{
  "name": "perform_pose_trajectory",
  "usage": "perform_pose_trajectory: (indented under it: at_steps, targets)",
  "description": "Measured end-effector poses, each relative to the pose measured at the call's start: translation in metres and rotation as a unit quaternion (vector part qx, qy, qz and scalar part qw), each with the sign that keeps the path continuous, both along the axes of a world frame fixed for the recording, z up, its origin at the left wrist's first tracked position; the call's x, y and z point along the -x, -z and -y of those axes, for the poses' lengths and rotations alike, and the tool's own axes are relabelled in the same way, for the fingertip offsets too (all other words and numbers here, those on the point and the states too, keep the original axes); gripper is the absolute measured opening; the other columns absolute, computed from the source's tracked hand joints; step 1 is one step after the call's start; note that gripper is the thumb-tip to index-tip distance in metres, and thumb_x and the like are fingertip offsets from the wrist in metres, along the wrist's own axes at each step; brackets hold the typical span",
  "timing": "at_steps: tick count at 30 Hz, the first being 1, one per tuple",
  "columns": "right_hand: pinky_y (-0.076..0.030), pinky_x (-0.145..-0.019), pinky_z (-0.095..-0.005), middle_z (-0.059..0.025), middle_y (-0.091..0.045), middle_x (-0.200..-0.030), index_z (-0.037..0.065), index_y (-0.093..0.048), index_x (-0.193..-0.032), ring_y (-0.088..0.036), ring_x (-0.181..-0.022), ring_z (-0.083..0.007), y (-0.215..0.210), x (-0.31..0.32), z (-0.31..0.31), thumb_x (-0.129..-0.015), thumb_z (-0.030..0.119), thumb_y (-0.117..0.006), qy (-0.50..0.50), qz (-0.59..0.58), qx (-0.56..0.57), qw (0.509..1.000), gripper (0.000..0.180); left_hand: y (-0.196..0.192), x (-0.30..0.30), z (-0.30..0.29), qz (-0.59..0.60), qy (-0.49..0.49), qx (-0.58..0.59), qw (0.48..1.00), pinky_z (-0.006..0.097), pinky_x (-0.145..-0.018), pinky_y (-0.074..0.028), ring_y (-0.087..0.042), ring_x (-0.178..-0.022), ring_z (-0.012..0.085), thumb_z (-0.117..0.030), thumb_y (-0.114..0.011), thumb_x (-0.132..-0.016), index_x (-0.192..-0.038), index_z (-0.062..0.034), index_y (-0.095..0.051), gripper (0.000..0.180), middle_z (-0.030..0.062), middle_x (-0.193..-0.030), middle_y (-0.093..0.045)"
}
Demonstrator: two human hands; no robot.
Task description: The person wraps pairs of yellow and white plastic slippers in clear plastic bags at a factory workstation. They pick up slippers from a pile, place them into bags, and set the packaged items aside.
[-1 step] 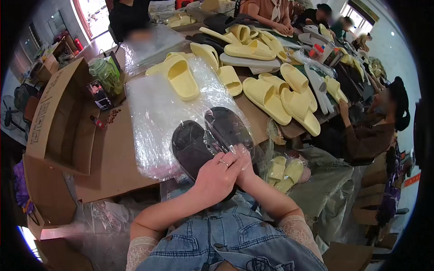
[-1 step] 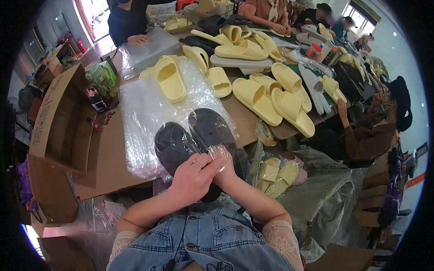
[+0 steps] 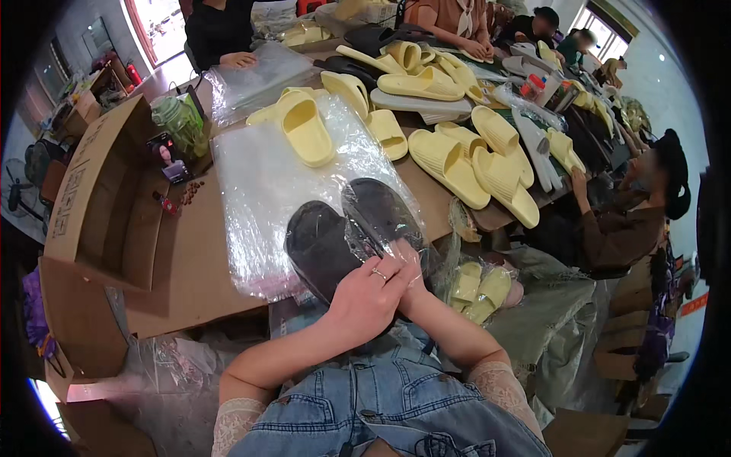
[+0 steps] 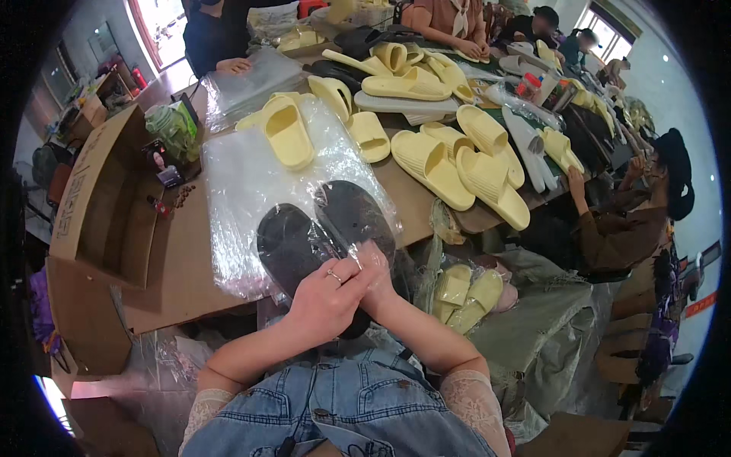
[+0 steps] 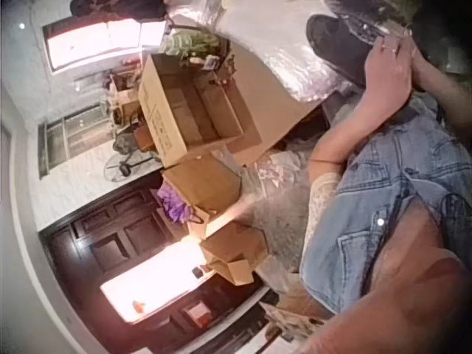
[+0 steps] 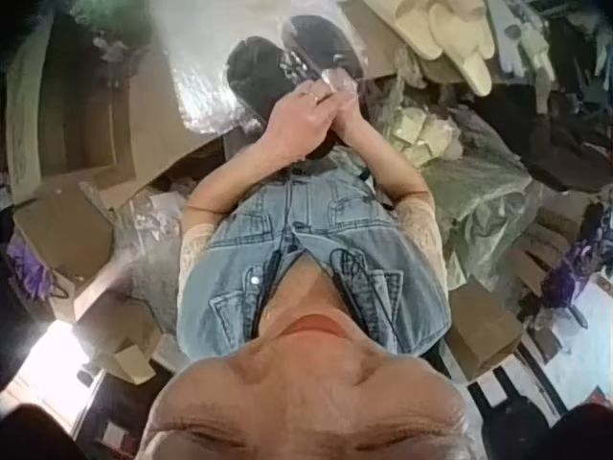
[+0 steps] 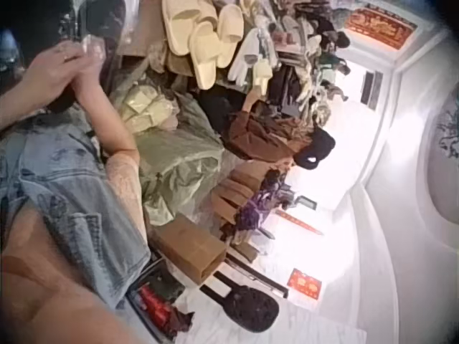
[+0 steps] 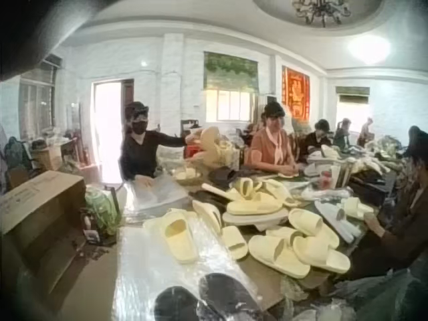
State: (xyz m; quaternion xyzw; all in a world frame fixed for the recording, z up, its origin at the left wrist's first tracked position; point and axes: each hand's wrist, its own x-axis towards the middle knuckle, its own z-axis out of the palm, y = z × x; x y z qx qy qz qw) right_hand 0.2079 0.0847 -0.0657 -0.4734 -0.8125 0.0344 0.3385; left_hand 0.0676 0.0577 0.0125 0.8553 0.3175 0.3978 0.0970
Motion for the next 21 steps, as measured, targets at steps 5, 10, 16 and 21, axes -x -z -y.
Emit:
perform_pose_trajectory:
  at_steps: [5, 10, 16, 21]
  targets:
    - [-0.046, -0.071, -0.0488, -0.0196, -0.056, -0.084, 0.001, -0.055, -0.078, -0.055, -0.084, -0.0400, -0.010, 0.018, -0.019, -0.076, 0.012, -0.063, 0.069, 0.006, 0.005, 0.998, 0.013, -0.001, -0.002, 0.029, -0.036, 0.045, 0.005, 0.998, 0.036, -0.066, -0.051, -0.059, -0.078, 0.0269, -0.004, -0.067, -0.075, -0.117, -0.0067, -0.067, 0.042, 0.0074, -0.087, -0.056]
    - [-0.048, -0.072, -0.0532, -0.0244, -0.059, -0.078, -0.001, -0.057, -0.082, -0.059, -0.080, -0.0446, -0.041, 0.019, -0.040, -0.076, 0.011, -0.069, 0.142, -0.135, 0.038, 0.980, 0.018, -0.022, 0.037, 0.021, -0.051, -0.072, -0.083, 0.993, 0.036, -0.068, -0.051, -0.060, -0.080, 0.0259, -0.011, -0.073, -0.079, -0.125, -0.0084, -0.063, 0.047, 0.0064, -0.090, -0.058]
    - [-0.047, -0.075, -0.0524, -0.0256, -0.058, -0.082, -0.004, -0.057, -0.086, -0.057, -0.084, -0.0464, -0.031, -0.001, -0.057, -0.076, 0.012, -0.070, 0.185, -0.146, 0.034, 0.971, 0.023, -0.001, 0.081, 0.003, -0.070, -0.283, 0.010, 0.957, 0.043, -0.070, -0.051, -0.066, -0.085, 0.0327, -0.009, -0.065, -0.088, -0.147, -0.0098, -0.042, 0.064, 0.0141, -0.098, -0.068]
    - [-0.047, -0.076, -0.0498, -0.0232, -0.059, -0.088, -0.004, -0.056, -0.094, -0.057, -0.085, -0.0431, 0.035, -0.011, -0.103, -0.083, 0.013, -0.064, 0.181, -0.306, 0.032, 0.934, 0.022, 0.034, 0.073, 0.018, -0.016, -0.132, 0.179, 0.975, 0.047, -0.066, -0.050, -0.066, -0.072, 0.0378, -0.007, -0.060, -0.091, -0.151, -0.0042, -0.034, 0.065, 0.0181, -0.081, -0.067]
